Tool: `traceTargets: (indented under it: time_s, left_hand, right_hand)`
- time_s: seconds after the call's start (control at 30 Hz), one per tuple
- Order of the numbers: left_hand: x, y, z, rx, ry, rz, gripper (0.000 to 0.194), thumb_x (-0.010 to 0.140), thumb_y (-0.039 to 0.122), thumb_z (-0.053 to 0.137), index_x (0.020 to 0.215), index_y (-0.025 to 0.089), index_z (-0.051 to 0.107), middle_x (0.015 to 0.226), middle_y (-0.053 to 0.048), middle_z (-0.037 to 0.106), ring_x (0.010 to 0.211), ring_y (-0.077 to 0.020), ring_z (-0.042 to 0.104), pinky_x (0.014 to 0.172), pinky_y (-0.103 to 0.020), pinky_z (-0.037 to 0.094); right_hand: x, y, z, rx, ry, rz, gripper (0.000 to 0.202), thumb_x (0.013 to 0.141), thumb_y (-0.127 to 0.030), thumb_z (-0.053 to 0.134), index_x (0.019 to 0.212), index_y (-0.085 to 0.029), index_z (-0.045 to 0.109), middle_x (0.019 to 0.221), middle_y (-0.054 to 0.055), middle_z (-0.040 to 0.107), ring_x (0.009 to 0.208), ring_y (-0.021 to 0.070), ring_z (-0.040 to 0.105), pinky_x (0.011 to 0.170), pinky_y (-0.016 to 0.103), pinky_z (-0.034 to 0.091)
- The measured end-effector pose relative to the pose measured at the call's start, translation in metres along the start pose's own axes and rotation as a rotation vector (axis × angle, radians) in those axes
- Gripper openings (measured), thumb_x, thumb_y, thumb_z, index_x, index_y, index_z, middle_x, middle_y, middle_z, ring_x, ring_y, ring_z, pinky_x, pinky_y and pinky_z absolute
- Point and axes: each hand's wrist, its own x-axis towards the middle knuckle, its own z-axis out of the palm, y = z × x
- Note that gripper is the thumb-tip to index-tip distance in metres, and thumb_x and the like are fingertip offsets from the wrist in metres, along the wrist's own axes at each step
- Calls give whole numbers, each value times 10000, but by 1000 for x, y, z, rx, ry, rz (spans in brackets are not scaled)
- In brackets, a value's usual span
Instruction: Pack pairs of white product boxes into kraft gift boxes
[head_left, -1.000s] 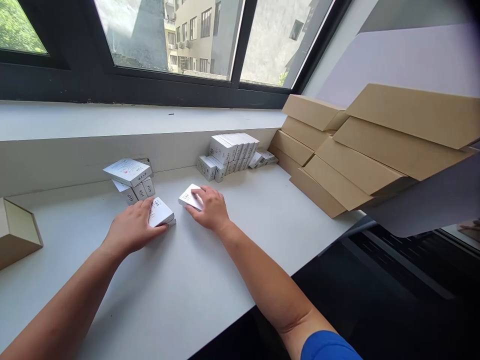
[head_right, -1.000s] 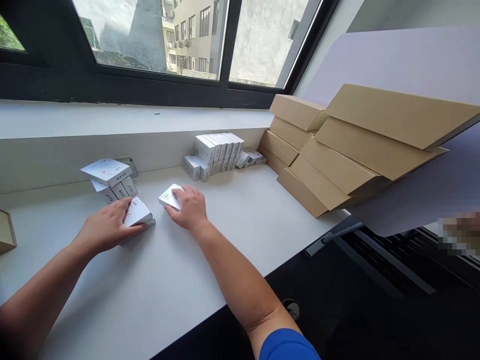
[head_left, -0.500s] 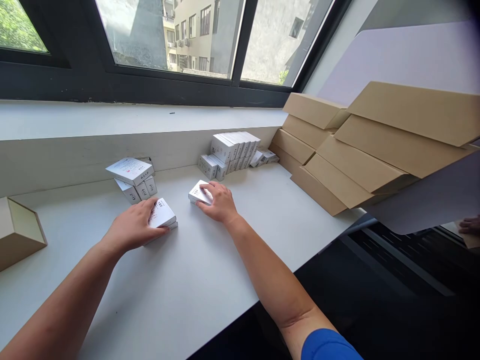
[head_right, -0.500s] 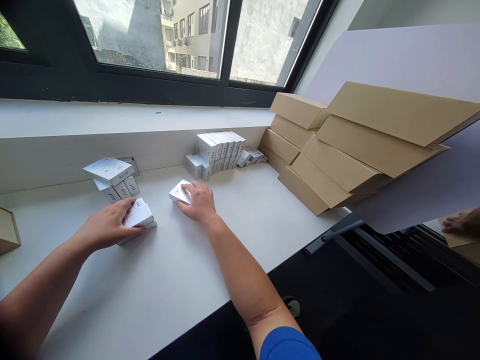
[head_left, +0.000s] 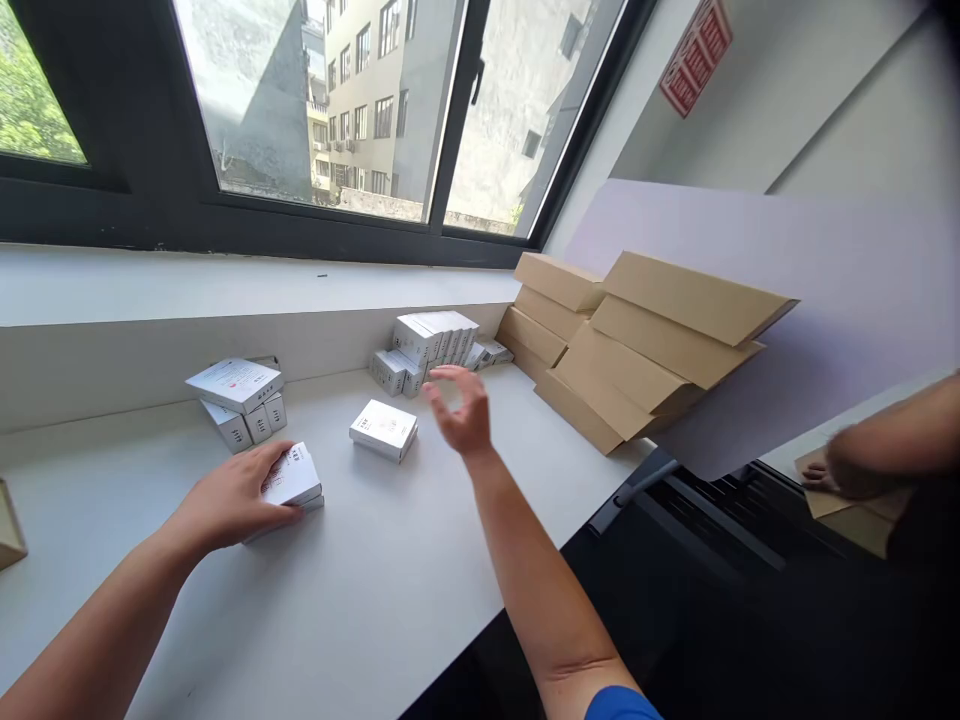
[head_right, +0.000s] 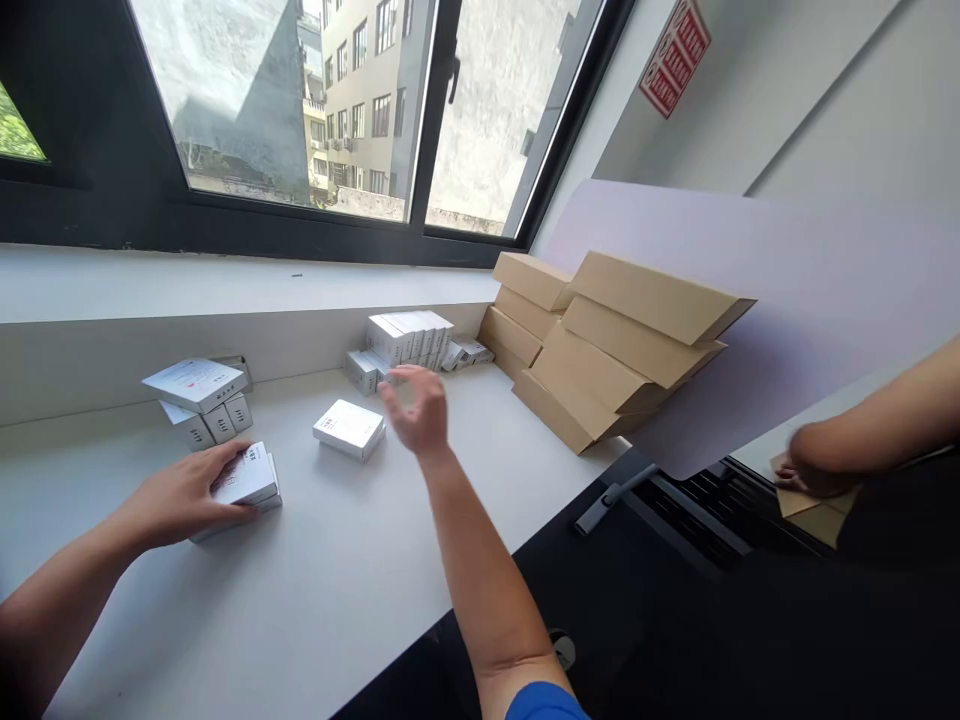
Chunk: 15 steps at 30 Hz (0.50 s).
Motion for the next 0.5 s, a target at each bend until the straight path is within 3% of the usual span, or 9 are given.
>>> traceTargets:
  time_s: [0.13, 0.23, 0.37, 0.5]
  left_hand:
    - [1, -2, 1, -22, 20, 15, 826, 691, 540, 661, 1443, 253, 472, 1434, -75, 599, 1310, -354, 524, 906, -395, 499]
    - [1, -3, 3, -29, 25, 22, 831, 701, 524, 655, 1453, 229, 457, 1453, -81, 583, 1329, -354, 508, 936, -412, 491]
    - [5, -6, 7, -26, 48, 22, 792, 726, 499, 627, 1450, 223, 463, 1455, -95, 585, 1335, -361, 515, 923, -412, 497]
    - [10, -8, 11, -42, 86, 22, 783, 703, 506, 646, 1420, 224, 502, 1445, -125, 593, 1312, -391, 539, 887, -419, 510]
  right_hand:
    - [50, 16, -102, -168, 315, -32, 202, 930, -371, 560, 877, -236, 700, 892, 48, 748, 886, 239, 698, 849, 415, 548]
    - [84, 37, -187, -467, 504, -52, 210, 905, -341, 518, 817, -208, 655, 809, 50, 702, 795, 222, 660, 816, 395, 517]
    - [120, 70, -275, -840, 532, 91, 101, 832, -295, 600, 760, -225, 593, 839, 100, 681, 868, 239, 601, 881, 397, 417]
    - [135, 99, -318, -965, 474, 246, 195, 767, -338, 726, 815, -245, 561, 967, 151, 689, 949, 256, 558, 966, 406, 325]
